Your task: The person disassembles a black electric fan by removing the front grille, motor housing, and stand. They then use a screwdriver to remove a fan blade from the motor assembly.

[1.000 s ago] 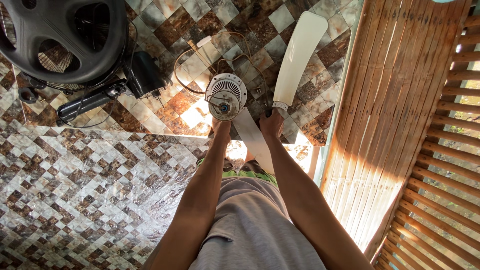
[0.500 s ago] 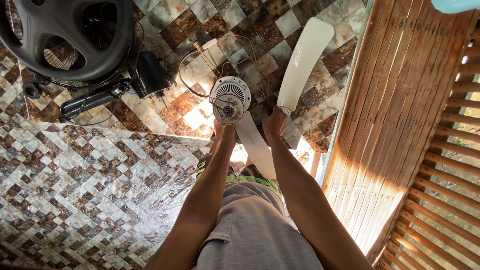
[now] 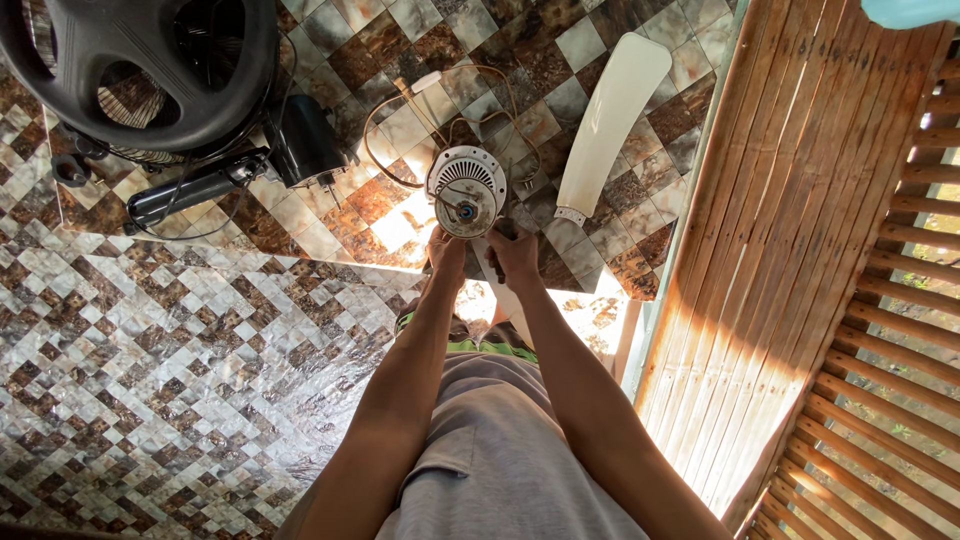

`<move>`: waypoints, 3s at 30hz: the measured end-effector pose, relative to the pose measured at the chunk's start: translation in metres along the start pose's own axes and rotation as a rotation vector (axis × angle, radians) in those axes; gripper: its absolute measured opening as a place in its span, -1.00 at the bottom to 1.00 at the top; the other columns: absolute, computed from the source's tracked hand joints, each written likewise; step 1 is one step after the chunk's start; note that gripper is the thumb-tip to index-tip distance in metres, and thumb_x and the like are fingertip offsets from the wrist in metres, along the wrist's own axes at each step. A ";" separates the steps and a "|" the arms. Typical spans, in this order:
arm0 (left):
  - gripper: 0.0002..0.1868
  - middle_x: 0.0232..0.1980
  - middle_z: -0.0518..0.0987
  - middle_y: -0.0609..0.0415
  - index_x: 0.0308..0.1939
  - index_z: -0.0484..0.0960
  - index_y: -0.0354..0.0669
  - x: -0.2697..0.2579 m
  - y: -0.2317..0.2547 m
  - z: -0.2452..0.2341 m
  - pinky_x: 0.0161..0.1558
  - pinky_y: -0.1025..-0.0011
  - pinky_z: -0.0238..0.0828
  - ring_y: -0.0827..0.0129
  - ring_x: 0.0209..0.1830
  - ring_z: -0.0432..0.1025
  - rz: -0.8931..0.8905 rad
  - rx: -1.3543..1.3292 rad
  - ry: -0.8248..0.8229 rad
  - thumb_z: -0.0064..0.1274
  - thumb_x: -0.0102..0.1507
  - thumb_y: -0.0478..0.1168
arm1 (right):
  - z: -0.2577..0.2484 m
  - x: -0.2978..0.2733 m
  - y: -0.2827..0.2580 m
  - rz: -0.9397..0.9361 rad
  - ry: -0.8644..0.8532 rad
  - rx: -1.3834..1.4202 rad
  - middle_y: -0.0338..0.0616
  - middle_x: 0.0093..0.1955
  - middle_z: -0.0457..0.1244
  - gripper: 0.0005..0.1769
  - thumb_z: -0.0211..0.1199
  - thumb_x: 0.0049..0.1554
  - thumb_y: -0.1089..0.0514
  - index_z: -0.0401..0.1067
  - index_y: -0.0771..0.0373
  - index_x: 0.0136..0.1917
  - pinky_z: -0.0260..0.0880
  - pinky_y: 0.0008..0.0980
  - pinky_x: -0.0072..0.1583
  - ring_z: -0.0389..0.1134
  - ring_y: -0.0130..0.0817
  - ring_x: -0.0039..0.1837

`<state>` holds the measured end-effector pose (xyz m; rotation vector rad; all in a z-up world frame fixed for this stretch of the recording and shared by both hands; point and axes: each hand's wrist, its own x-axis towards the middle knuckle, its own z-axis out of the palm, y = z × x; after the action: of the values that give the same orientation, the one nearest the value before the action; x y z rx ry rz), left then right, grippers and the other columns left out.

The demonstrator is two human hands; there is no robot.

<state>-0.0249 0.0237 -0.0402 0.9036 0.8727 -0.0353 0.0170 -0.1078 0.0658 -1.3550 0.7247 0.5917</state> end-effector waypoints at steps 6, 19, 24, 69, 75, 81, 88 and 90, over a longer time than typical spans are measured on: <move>-0.64 -0.03 0.65 -0.02 0.12 0.51 -0.32 0.006 -0.004 -0.002 -0.14 0.48 0.52 0.39 -0.13 0.55 -0.052 0.024 0.040 0.06 0.23 -0.50 | 0.016 0.003 0.021 0.003 -0.009 0.047 -0.07 -0.44 0.32 -0.75 0.46 0.11 0.19 0.50 0.42 -0.25 0.13 -0.36 -0.48 0.25 -0.43 -0.51; -0.68 0.02 0.66 0.00 0.10 0.55 -0.30 0.016 -0.015 -0.007 -0.05 0.49 0.49 0.39 -0.05 0.54 -0.064 0.010 0.028 0.10 0.25 -0.45 | 0.028 0.011 0.032 -0.034 0.080 0.024 -0.14 -0.47 0.28 -0.73 0.44 0.12 0.19 0.47 0.35 -0.32 0.15 -0.39 -0.45 0.23 -0.48 -0.50; -0.70 -0.02 0.67 -0.05 0.07 0.55 -0.33 0.012 -0.008 -0.004 -0.18 0.45 0.49 0.35 -0.13 0.54 -0.077 0.034 0.031 0.14 0.25 -0.44 | 0.035 0.013 0.029 -0.056 0.119 -0.024 -0.16 -0.47 0.28 -0.78 0.43 0.09 0.22 0.46 0.36 -0.28 0.16 -0.38 -0.45 0.23 -0.47 -0.50; -0.63 -0.08 0.62 0.05 0.05 0.43 -0.20 0.010 0.011 0.010 -0.16 0.48 0.40 0.45 -0.16 0.47 -0.061 0.364 0.101 0.23 0.26 -0.21 | 0.024 -0.123 -0.044 -0.404 -0.009 -1.025 0.38 -0.17 0.34 -0.48 0.26 -0.01 0.23 0.38 0.52 0.21 0.43 0.00 -0.02 0.44 0.24 -0.07; -0.65 -0.09 0.61 0.05 0.04 0.45 -0.21 0.011 0.011 0.012 -0.17 0.48 0.38 0.44 -0.16 0.46 -0.104 0.356 0.131 0.20 0.23 -0.26 | 0.027 -0.118 -0.047 -0.404 -0.003 -1.016 0.37 -0.15 0.35 -0.49 0.27 -0.04 0.24 0.36 0.47 0.18 0.45 0.01 -0.03 0.44 0.24 -0.07; -0.63 -0.10 0.61 0.03 0.04 0.46 -0.21 0.006 0.016 0.012 -0.18 0.45 0.39 0.42 -0.17 0.45 -0.135 0.324 0.120 0.22 0.20 -0.29 | 0.033 -0.127 -0.061 -0.296 -0.011 -1.126 0.32 -0.10 0.37 -0.58 0.25 -0.01 0.24 0.43 0.38 0.14 0.45 0.06 0.03 0.42 0.27 0.00; -0.60 -0.10 0.63 0.04 0.07 0.49 -0.21 0.003 0.023 0.018 -0.16 0.46 0.41 0.41 -0.17 0.48 -0.157 0.356 0.143 0.19 0.17 -0.32 | 0.039 -0.136 -0.075 -0.258 -0.023 -1.316 0.25 0.03 0.34 -0.33 0.20 0.01 0.25 0.34 0.26 0.43 0.45 0.09 0.05 0.42 0.24 0.04; -0.61 -0.10 0.63 0.05 0.07 0.49 -0.21 0.003 0.024 0.019 -0.16 0.46 0.40 0.41 -0.16 0.48 -0.160 0.350 0.147 0.20 0.17 -0.32 | 0.040 -0.136 -0.075 -0.267 -0.033 -1.368 0.22 0.05 0.33 -0.32 0.19 0.03 0.26 0.33 0.24 0.45 0.46 0.07 0.04 0.42 0.20 0.05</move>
<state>-0.0015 0.0273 -0.0206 1.1712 1.0956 -0.2703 -0.0106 -0.0736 0.2201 -2.6206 -0.0083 0.9364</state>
